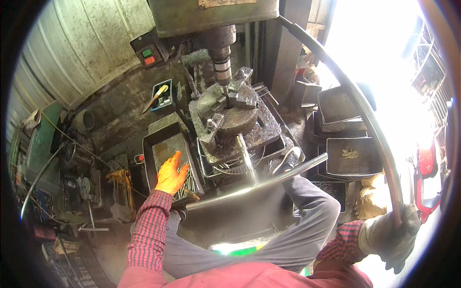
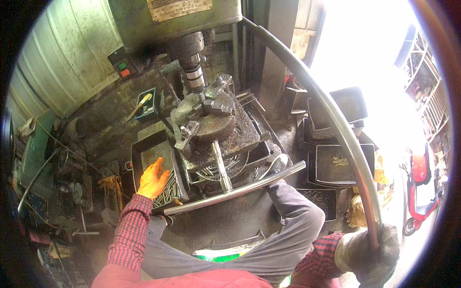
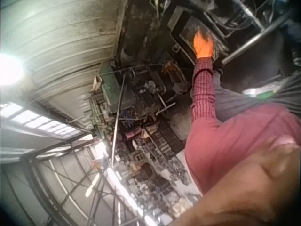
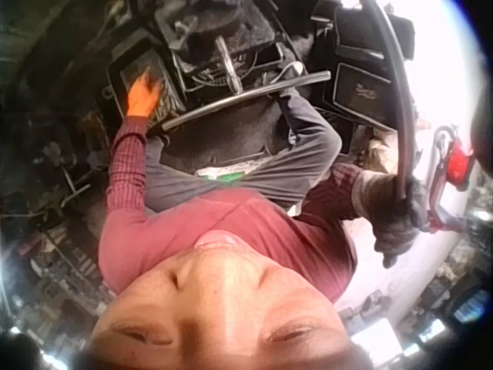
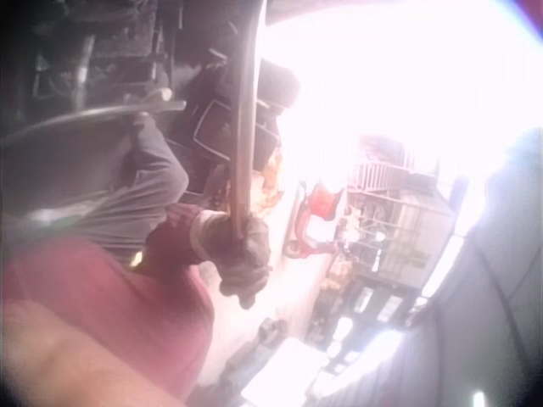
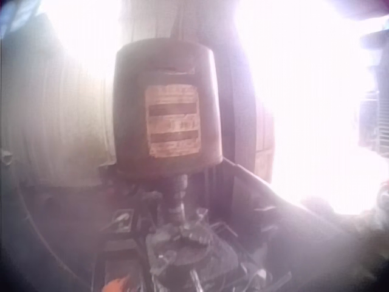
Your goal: The person operates a drill press to drill holes into small metal rods. They pick up rods from a tray, place them in the chuck, lower the drill, and then remove the finished pieces, repeating the cycle.
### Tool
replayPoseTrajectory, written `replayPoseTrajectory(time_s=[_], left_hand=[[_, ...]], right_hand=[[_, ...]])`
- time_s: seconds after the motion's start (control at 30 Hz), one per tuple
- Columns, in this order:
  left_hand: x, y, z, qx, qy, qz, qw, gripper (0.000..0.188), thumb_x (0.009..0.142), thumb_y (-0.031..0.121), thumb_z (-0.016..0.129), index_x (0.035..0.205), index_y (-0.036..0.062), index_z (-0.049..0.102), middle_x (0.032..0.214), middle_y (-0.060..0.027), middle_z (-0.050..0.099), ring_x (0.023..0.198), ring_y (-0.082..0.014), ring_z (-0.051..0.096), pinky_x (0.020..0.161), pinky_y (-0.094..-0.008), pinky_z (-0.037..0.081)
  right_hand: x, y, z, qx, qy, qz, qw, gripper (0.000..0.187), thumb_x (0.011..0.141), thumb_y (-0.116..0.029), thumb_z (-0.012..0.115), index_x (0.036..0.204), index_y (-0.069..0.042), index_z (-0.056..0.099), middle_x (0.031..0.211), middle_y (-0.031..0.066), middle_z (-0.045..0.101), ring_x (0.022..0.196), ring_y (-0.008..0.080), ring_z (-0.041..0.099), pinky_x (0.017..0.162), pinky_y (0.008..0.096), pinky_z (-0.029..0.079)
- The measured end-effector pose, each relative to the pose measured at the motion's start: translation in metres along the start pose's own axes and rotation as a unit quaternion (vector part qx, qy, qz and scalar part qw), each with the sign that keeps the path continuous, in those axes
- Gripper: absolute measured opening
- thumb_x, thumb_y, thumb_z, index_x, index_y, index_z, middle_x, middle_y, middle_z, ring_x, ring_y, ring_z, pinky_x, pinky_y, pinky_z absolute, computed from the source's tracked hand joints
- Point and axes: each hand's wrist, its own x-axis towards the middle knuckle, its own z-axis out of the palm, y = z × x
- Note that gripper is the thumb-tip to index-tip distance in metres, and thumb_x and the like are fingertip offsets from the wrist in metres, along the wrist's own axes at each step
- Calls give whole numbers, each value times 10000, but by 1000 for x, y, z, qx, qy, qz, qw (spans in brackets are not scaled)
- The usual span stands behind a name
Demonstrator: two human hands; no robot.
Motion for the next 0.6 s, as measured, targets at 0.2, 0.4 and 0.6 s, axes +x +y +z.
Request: replayPoseTrajectory(time_s=[0.2, 0.4, 0.6], left_hand=[[1, 0, -3, 0, -1, 9, 1000, 649, 986, 345, 716, 1536, 53, 536, 1201, -181, 724, 1143, -372, 677, 977, -490, 534], [3, 7, -10, -30, 12, 1, 999, 649, 976, 326, 720, 1520, 20, 541, 1258, -220, 724, 1194, -401, 674, 1022, -502, 529], [5, 3, -10, -46, 27, 12, 998, 649, 978, 329, 721, 1523, 25, 544, 1268, -217, 716, 1207, -399, 672, 1032, -501, 526]], right_hand=[[21, -8, -11, 19, 63, 9, 998, 250, 940, -234, 745, 804, -164, 547, 716, -42, 575, 559, 158, 568, 539, 340, 460], [54, 2, -15, 215, 26, -13, 976, 359, 948, -270, 770, 711, -195, 512, 622, -63, 542, 495, 148, 546, 489, 352, 443], [87, 4, 9, 189, 244, -15, 951, 380, 937, -310, 804, 707, -206, 520, 604, -87, 557, 483, 139, 571, 458, 316, 403]])
